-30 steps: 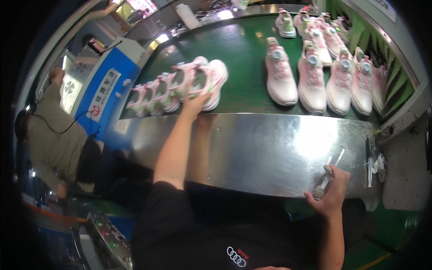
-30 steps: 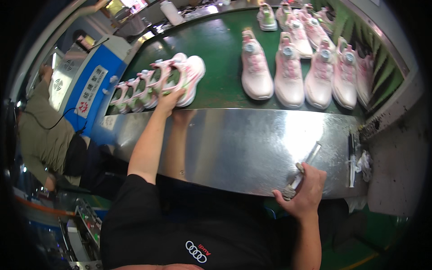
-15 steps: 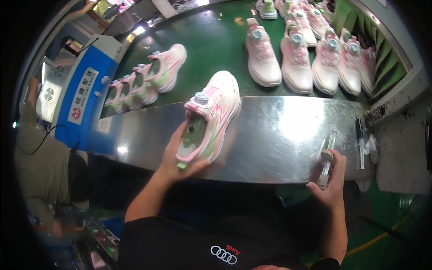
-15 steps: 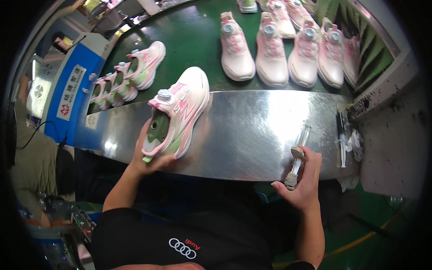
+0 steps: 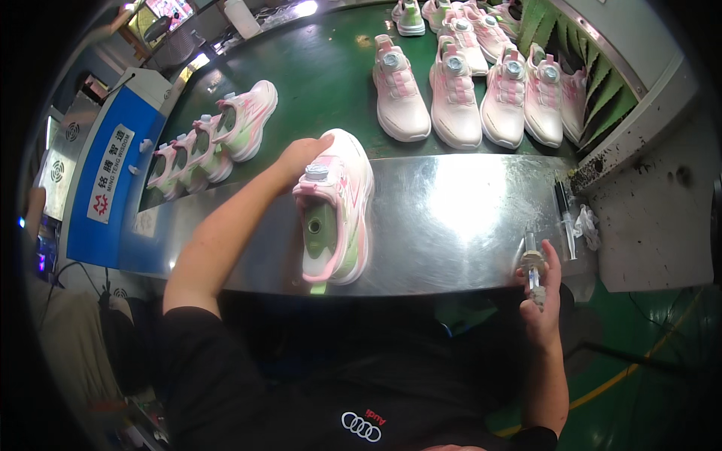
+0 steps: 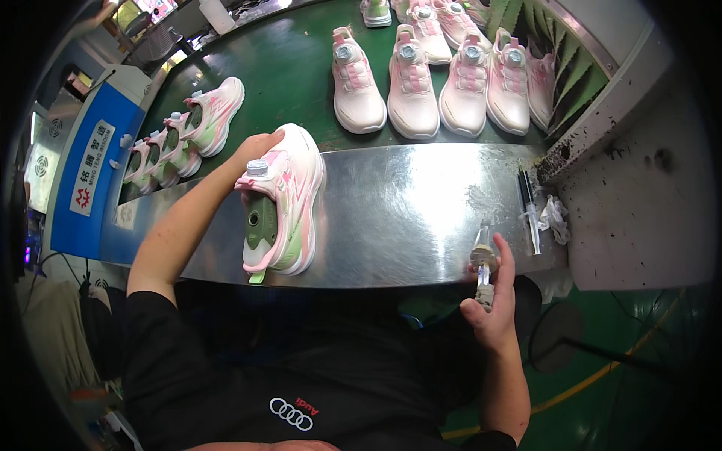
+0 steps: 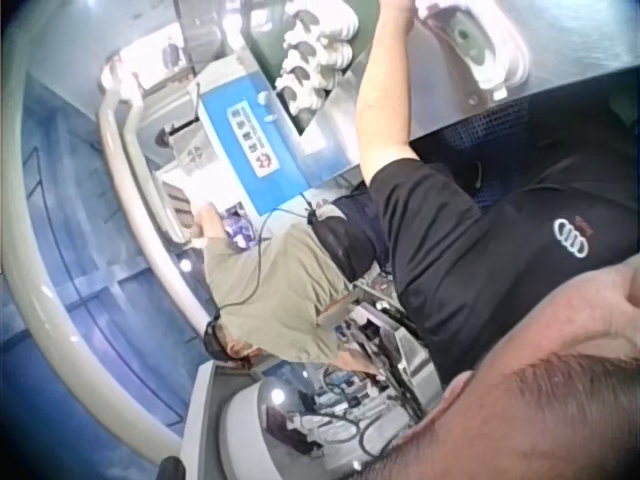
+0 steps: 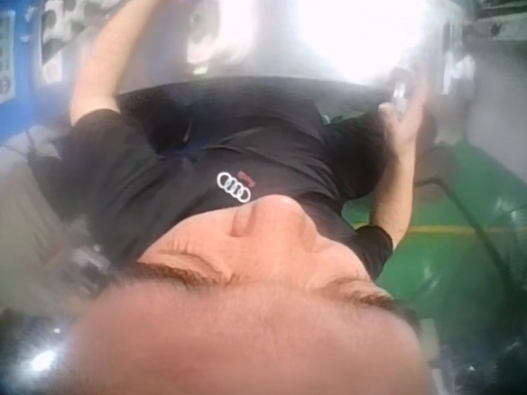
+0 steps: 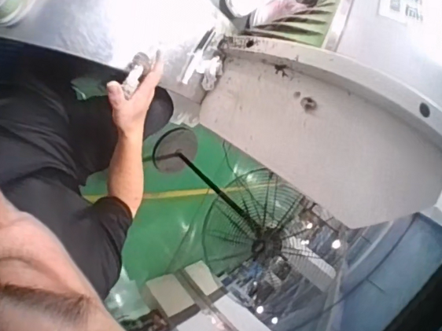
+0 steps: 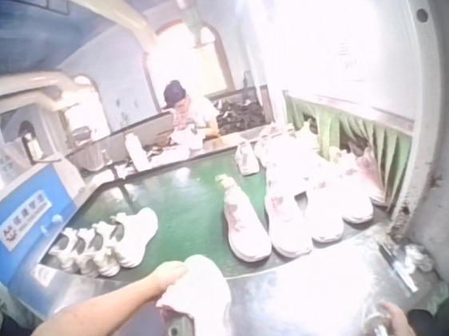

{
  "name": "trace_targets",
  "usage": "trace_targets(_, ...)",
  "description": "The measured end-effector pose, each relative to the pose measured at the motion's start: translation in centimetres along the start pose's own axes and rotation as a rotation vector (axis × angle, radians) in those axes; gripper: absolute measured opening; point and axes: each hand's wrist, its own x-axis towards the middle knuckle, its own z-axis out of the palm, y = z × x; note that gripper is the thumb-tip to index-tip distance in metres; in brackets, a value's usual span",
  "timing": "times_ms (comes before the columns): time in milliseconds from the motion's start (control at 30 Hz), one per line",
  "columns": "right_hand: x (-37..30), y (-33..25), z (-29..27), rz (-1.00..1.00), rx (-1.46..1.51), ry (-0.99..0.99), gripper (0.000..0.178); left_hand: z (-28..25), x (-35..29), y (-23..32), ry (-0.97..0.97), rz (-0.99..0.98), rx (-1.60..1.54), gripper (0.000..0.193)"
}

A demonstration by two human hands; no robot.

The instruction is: The person takes shoes from a conveyor belt, applies adhesive along the sole edges using a syringe while rotating them, and places the shoes back onto the conveyor belt.

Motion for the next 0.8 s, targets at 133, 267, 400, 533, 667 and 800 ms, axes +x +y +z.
trace_targets(133,-0.9,-1.3,0.8,-0.023,0.048,-0.060,0.111,1.3,-2.7,1.7,-0.044,0.112,-0.245,0.047)
trace_targets(267,-1.2,-2.6,1.1,-0.011,0.116,-0.049,0.111,4.6,-6.7,5.7,-0.138,0.357,-0.427,0.045)
trace_targets(400,-0.5,-4.6,2.1,-0.006,0.330,-0.037,0.115,6.6,-9.5,6.3,-0.273,0.628,-0.814,0.050)
trace_targets(533,0.6,-7.2,3.6,-0.129,0.605,-0.254,0.110,6.7,-10.3,3.5,-0.280,0.638,-0.914,0.057)
trace_targets(667,2.2,-11.5,5.9,-0.150,0.919,-0.526,0.101,6.9,-11.4,2.6,-0.349,0.614,-0.965,0.062)
trace_targets(800,2.9,-13.5,7.8,-0.147,0.944,-0.587,0.091,7.0,-12.1,2.3,-0.338,0.709,-0.815,0.066)
